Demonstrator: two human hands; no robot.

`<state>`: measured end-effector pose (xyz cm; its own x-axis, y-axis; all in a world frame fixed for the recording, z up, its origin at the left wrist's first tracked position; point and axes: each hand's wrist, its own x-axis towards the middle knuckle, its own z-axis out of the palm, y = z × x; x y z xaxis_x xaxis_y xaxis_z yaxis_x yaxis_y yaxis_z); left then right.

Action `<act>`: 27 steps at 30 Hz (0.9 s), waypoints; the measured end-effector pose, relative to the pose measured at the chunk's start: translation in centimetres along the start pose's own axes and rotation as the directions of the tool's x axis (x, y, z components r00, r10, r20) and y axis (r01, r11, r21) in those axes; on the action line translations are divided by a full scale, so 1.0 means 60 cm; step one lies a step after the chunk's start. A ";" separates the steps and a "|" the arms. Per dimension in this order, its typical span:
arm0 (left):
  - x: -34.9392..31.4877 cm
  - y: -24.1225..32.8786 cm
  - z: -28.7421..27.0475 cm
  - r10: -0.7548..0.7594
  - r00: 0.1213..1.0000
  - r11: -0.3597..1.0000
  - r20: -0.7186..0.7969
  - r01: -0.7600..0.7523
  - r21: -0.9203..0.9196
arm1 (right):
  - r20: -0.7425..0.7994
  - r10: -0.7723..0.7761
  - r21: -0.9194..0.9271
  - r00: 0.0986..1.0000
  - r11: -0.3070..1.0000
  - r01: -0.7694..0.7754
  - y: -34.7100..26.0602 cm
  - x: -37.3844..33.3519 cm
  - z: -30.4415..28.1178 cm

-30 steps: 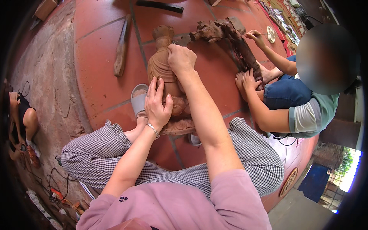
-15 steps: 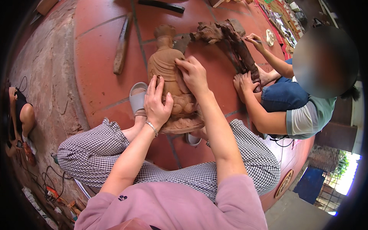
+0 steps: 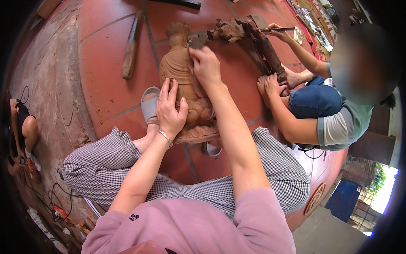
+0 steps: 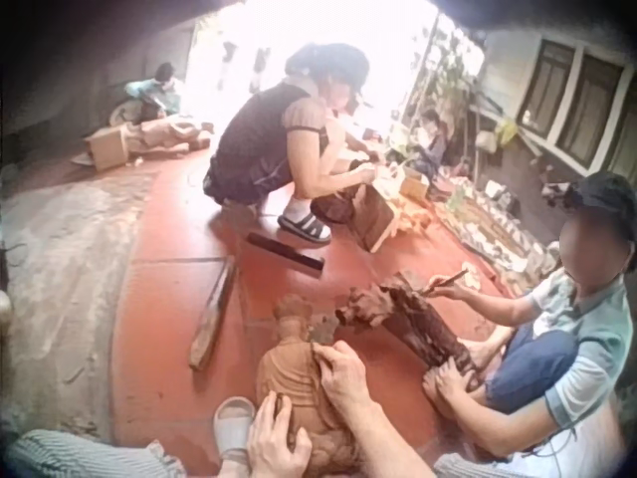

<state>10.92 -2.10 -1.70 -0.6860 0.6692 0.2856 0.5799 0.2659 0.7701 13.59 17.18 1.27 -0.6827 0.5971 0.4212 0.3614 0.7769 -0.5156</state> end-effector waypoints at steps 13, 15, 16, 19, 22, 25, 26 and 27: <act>0.004 -0.004 0.004 0.003 1.000 1.000 0.004 -0.003 -0.010 | 0.367 0.489 0.771 0.791 0.316 -0.553 0.020 -0.074 -0.082; 0.003 -0.003 0.001 -0.010 1.000 1.000 0.008 0.010 -0.010 | 0.451 0.443 0.853 0.775 0.042 -0.521 0.010 -0.062 -0.085; 0.002 0.000 -0.003 -0.023 1.000 1.000 0.012 0.023 -0.014 | 0.489 0.411 0.863 0.770 -0.098 -0.496 0.007 -0.056 -0.086; 0.002 -0.005 -0.006 -0.014 1.000 1.000 -0.009 0.013 -0.019 | 0.490 0.429 0.854 0.759 -0.061 -0.516 -0.016 -0.035 -0.095; 0.001 -0.005 -0.003 -0.005 1.000 1.000 -0.019 0.005 -0.017 | 0.069 0.451 0.682 0.890 0.630 -0.372 -0.029 -0.008 -0.072; -0.001 -0.003 -0.001 -0.010 1.000 1.000 -0.008 0.010 -0.026 | 0.002 0.106 0.134 0.994 0.985 -0.105 -0.049 -0.003 -0.028; 0.001 -0.003 0.000 -0.004 1.000 1.000 -0.007 0.004 -0.025 | 0.083 -0.001 -0.014 0.997 1.000 0.002 -0.058 -0.001 -0.013; 0.001 -0.004 0.002 0.002 1.000 1.000 -0.006 -0.003 -0.025 | 0.111 -0.151 -0.199 0.982 0.965 0.170 -0.052 -0.012 0.010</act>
<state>10.82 -2.04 -1.95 -0.6873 0.6655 0.2910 0.5706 0.2467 0.7833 12.57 14.22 2.09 -0.7955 0.4474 0.4088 0.3587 0.8913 -0.2775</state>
